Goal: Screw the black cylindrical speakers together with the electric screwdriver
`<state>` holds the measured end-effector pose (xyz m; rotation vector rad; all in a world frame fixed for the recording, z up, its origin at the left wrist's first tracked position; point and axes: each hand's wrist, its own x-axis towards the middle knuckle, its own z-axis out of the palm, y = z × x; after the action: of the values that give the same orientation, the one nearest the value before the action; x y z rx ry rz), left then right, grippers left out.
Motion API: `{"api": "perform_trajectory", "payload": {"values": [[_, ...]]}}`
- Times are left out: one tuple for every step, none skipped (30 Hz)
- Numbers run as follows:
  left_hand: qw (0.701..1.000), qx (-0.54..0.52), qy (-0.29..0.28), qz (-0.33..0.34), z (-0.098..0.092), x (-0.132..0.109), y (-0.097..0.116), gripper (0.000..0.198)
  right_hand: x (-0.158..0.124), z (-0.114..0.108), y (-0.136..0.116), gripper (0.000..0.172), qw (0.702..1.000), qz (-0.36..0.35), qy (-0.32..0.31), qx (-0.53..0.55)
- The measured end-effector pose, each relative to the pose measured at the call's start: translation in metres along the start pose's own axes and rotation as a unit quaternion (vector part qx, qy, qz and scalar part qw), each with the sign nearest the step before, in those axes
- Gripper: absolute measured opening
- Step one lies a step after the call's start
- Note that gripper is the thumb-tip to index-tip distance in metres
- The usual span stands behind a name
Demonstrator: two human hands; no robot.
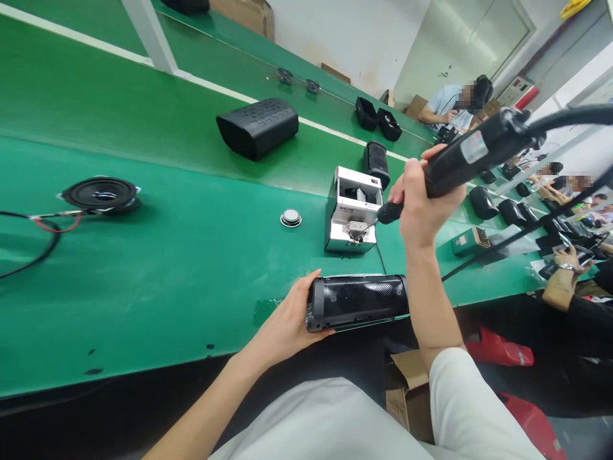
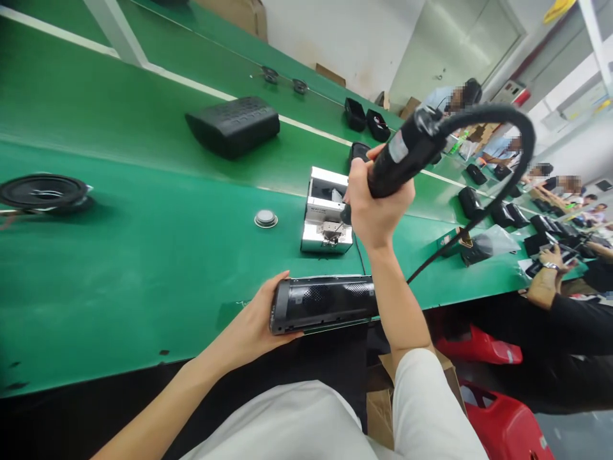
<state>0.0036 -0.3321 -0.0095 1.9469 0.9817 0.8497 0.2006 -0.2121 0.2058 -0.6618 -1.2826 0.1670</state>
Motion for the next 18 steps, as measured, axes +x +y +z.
{"api": "perform_trajectory", "payload": {"values": [[1.000,-0.002,-0.001,0.000,0.000,0.000,0.000,0.106,-0.002,0.002,0.006,0.013,1.000,-0.001,-0.003,-0.015],[1.000,-0.002,-0.001,0.000,0.000,0.000,0.000,0.106,-0.003,0.004,0.010,0.014,0.999,0.001,-0.006,-0.032],[1.000,-0.002,-0.002,0.000,0.000,0.000,0.000,0.105,-0.003,0.004,0.014,0.015,0.999,0.005,-0.008,-0.050],[1.000,-0.002,-0.002,0.000,0.000,-0.001,0.000,0.105,-0.004,0.004,0.018,0.016,0.998,0.012,-0.010,-0.065],[1.000,-0.001,-0.002,0.001,0.000,-0.001,0.000,0.105,-0.003,0.004,0.021,0.016,0.997,0.020,-0.014,-0.076],[1.000,0.000,-0.001,0.003,0.000,-0.001,0.000,0.105,-0.003,0.003,0.024,0.016,0.996,0.026,-0.017,-0.080],[1.000,0.002,0.000,0.006,-0.001,-0.001,0.000,0.105,-0.003,0.003,0.026,0.016,0.996,0.030,-0.019,-0.076],[1.000,0.003,0.001,0.008,-0.001,-0.001,0.000,0.104,-0.003,0.002,0.028,0.017,0.997,0.031,-0.023,-0.068],[1.000,0.006,0.002,0.009,-0.001,-0.001,0.000,0.104,-0.003,0.001,0.029,0.017,0.997,0.031,-0.026,-0.059],[1.000,0.009,0.003,0.009,-0.001,-0.001,-0.001,0.104,-0.003,-0.001,0.030,0.018,0.998,0.032,-0.030,-0.051],[1.000,0.013,0.003,0.007,-0.001,-0.002,-0.001,0.104,-0.003,-0.003,0.029,0.021,0.998,0.033,-0.033,-0.046],[1.000,0.017,0.003,0.007,-0.001,-0.002,-0.002,0.105,-0.003,-0.006,0.027,0.024,0.998,0.037,-0.036,-0.044],[1.000,0.020,0.004,0.007,-0.001,-0.002,-0.003,0.106,-0.003,-0.010,0.023,0.029,0.997,0.044,-0.040,-0.044],[1.000,0.022,0.005,0.007,-0.001,-0.002,-0.004,0.106,-0.002,-0.016,0.018,0.034,0.997,0.051,-0.042,-0.043],[1.000,0.023,0.008,0.009,-0.001,-0.003,-0.005,0.107,-0.001,-0.023,0.012,0.037,0.997,0.056,-0.041,-0.042],[1.000,0.022,0.010,0.012,-0.001,-0.003,-0.005,0.107,0.001,-0.032,0.004,0.039,0.996,0.061,-0.038,-0.044],[1.000,0.022,0.013,0.014,-0.001,-0.003,-0.006,0.106,0.004,-0.041,-0.005,0.039,0.996,0.066,-0.034,-0.048],[1.000,0.021,0.016,0.016,-0.002,-0.003,-0.007,0.105,0.006,-0.051,-0.015,0.037,0.996,0.068,-0.029,-0.054]]}}
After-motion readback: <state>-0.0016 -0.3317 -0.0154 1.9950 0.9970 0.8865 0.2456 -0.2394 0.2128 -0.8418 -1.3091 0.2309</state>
